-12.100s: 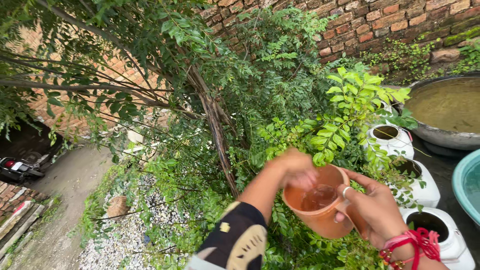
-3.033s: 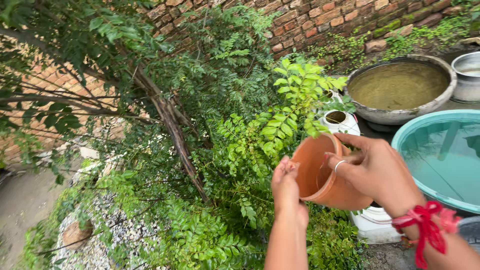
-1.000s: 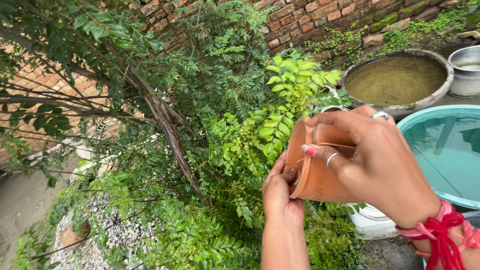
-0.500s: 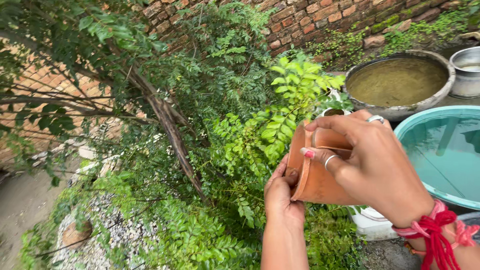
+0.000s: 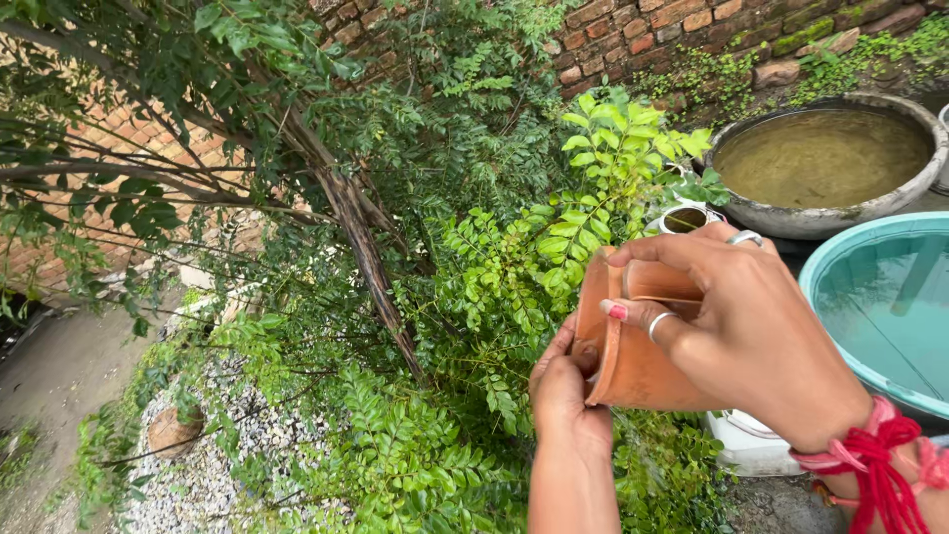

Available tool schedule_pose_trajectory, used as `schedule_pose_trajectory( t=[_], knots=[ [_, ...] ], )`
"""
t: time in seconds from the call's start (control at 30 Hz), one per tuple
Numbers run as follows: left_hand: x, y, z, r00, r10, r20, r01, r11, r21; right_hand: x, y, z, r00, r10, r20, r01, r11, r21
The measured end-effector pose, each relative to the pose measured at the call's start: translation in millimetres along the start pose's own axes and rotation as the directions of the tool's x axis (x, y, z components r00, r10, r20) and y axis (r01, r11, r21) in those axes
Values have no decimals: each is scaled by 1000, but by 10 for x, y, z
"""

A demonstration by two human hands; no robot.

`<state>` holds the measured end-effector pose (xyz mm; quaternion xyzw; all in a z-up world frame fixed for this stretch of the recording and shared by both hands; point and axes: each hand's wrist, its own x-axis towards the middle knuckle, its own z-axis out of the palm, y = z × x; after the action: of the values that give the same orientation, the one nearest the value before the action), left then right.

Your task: The person scoops water into a brown plastic mug from a barrel and splashes the water onto plants in a courtyard.

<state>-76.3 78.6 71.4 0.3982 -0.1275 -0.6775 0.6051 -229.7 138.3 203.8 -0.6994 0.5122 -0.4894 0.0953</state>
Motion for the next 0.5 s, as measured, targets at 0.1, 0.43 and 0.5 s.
schedule_pose_trajectory(
  t=[0.1, 0.43, 0.5],
  knots=[
    [-12, -56, 92, 1000, -2, 24, 2, 1000, 21, -14, 10, -63, 986, 163, 36, -162, 986, -22],
    [40, -111, 91, 1000, -3, 22, 2, 1000, 29, -22, 43, -80, 997, 45, -55, -44, 999, 10],
    [42, -99, 23, 1000, 17, 22, -18, 998, 60, -23, 34, -49, 998, 9, -57, -8, 1000, 19]
  ],
)
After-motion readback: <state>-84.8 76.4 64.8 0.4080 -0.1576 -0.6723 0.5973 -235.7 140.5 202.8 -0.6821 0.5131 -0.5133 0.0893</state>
